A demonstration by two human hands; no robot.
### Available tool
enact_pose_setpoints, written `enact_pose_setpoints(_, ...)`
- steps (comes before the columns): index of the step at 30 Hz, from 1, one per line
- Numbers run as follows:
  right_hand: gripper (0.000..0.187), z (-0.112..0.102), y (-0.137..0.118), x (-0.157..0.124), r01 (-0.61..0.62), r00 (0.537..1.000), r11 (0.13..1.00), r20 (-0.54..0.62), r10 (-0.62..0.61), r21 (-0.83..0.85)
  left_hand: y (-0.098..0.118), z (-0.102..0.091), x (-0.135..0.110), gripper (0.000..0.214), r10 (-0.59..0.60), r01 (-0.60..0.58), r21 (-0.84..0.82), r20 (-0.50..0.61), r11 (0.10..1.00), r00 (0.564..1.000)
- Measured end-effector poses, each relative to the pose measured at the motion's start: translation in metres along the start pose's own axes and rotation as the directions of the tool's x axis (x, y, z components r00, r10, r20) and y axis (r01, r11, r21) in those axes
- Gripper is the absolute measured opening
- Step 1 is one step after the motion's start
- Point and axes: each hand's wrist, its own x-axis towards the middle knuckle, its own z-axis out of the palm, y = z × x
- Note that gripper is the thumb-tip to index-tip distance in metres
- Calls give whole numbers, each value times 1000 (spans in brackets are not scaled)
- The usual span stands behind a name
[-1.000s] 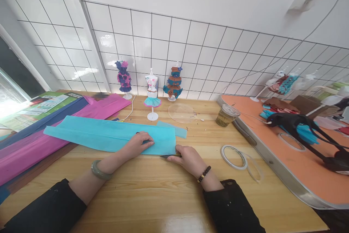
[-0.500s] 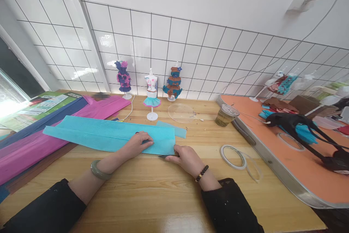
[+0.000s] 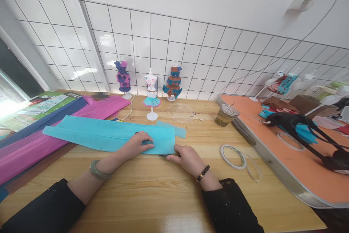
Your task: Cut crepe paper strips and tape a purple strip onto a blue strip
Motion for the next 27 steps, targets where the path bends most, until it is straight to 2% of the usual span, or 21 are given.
enact_pose_setpoints(8, 46, 0, -2, 1, 4, 1000, 999, -8, -5, -46, 5, -2, -2, 39, -19, 19, 13, 20, 1000, 1000)
enact_pose_setpoints(27, 46, -1, 1, -1, 11, 1000, 999, -2, -11, -43, 7, -3, -3, 40, -34, 34, 19, 32, 999, 999)
